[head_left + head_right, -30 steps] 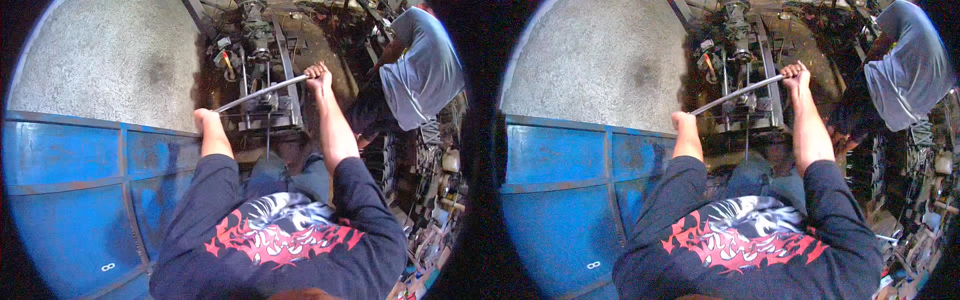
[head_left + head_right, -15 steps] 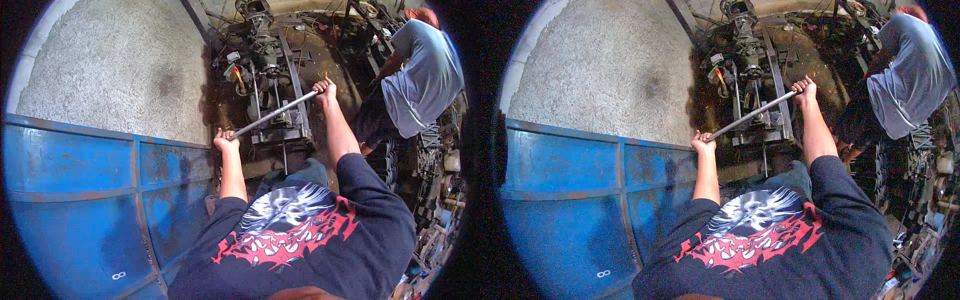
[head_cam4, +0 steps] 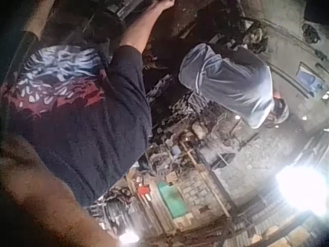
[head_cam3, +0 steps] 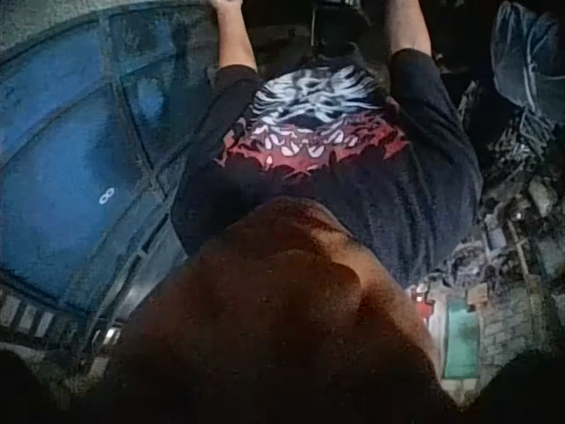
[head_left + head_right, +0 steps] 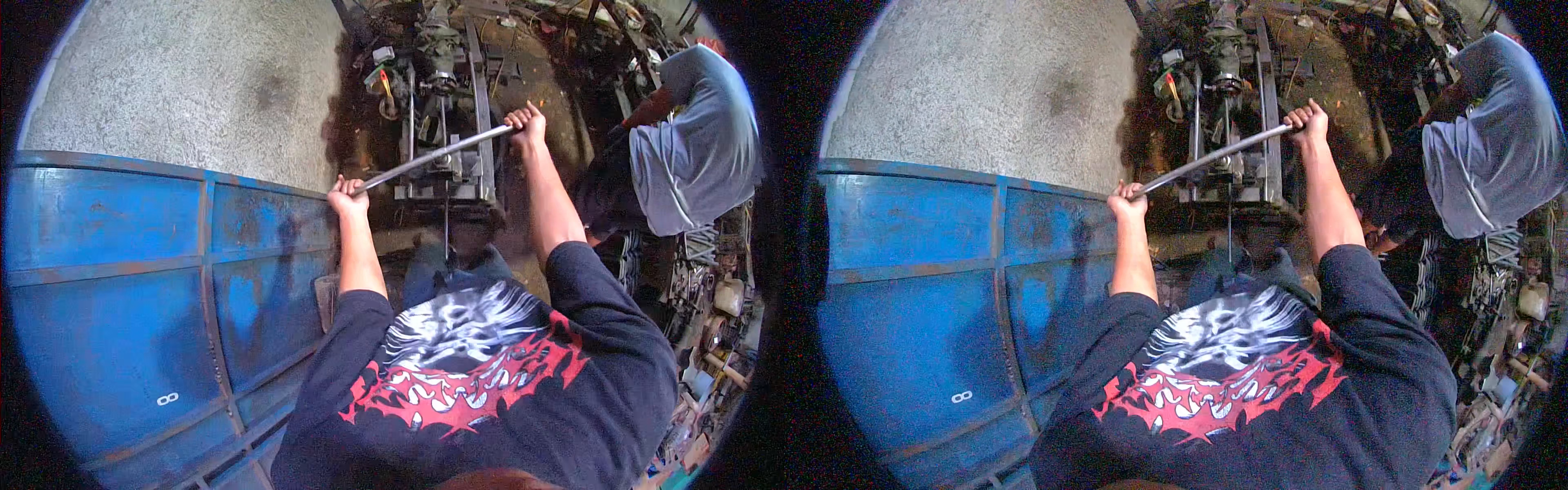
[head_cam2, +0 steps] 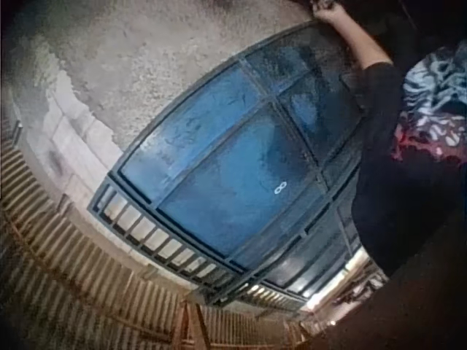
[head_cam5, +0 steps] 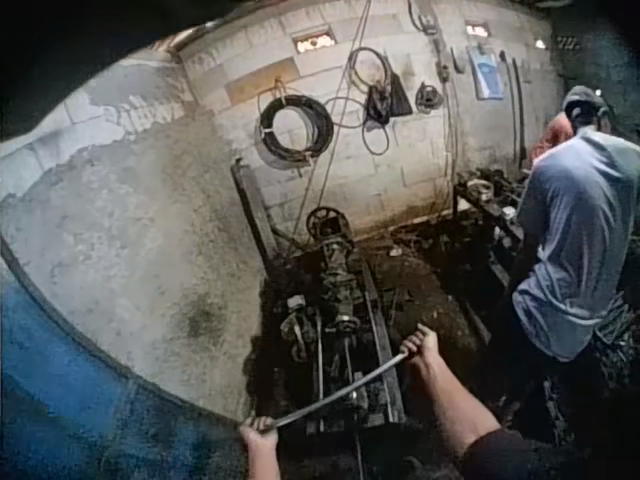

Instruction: Operating a manual metal-forming machine by pulling a long lever arm.

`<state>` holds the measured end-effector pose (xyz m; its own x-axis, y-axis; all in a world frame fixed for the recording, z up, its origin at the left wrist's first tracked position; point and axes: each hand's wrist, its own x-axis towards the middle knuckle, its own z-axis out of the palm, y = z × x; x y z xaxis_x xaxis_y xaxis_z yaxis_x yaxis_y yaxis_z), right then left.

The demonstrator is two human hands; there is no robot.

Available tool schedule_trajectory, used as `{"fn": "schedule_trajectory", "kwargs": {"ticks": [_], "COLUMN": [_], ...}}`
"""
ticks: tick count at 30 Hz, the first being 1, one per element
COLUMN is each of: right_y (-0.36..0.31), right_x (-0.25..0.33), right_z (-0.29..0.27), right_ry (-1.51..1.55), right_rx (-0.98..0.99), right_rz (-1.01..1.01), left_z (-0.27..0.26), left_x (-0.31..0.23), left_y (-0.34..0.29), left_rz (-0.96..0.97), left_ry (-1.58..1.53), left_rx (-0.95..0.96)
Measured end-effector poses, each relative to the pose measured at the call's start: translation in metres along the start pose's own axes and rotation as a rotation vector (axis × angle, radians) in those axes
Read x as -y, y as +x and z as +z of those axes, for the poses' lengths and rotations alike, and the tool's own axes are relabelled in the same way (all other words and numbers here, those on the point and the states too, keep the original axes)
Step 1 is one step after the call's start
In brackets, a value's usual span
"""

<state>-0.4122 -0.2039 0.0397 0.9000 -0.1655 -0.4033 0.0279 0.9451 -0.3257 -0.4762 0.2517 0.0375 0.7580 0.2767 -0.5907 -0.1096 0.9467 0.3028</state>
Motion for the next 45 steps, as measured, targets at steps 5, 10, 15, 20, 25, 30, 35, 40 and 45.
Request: {"fn": "schedule_trajectory", "kwargs": {"ticks": [5,10,15,20,25,30,35,40,45], "right_y": [-0.015,-0.038,-0.047,-0.056,-0.033,-0.011,-0.014,0.012,-0.012], "right_x": [-0.003,-0.012,-0.02,-0.043,-0.048,-0.032,-0.031,-0.043,-0.046], "right_z": [0.004,-0.003,0.0,0.027,0.022,-0.019,0.002,0.042,0.032], "right_ry": [0.006,0.113,0.109,0.081,0.013,-1.043,-1.236,-1.232,-1.24], "right_rx": [0.05,-0.005,0.029,-0.18,-0.493,-1.254,-1.365,-1.264,-1.237], "right_rz": [-0.035,-0.112,-0.211,-0.382,-0.467,-0.444,-0.345,-0.33,-0.452], "left_z": [-0.001,0.012,0.061,0.109,0.122,0.124,0.124,0.132,0.138], "left_x": [-0.009,-0.051,-0.069,-0.043,-0.046,-0.037,-0.009,0.017,0.057], "left_y": [0.001,0.025,0.105,0.191,0.217,0.222,0.23,0.236,0.22], "left_rz": [-0.053,-0.229,-0.372,-0.642,-0.754,-0.777,-0.791,-0.816,-0.837], "left_ry": [0.126,0.367,0.568,0.775,0.911,1.064,1.087,1.147,1.222], "left_rx": [-0.022,0.134,0.197,0.268,0.375,0.297,0.256,0.29,0.309]}}
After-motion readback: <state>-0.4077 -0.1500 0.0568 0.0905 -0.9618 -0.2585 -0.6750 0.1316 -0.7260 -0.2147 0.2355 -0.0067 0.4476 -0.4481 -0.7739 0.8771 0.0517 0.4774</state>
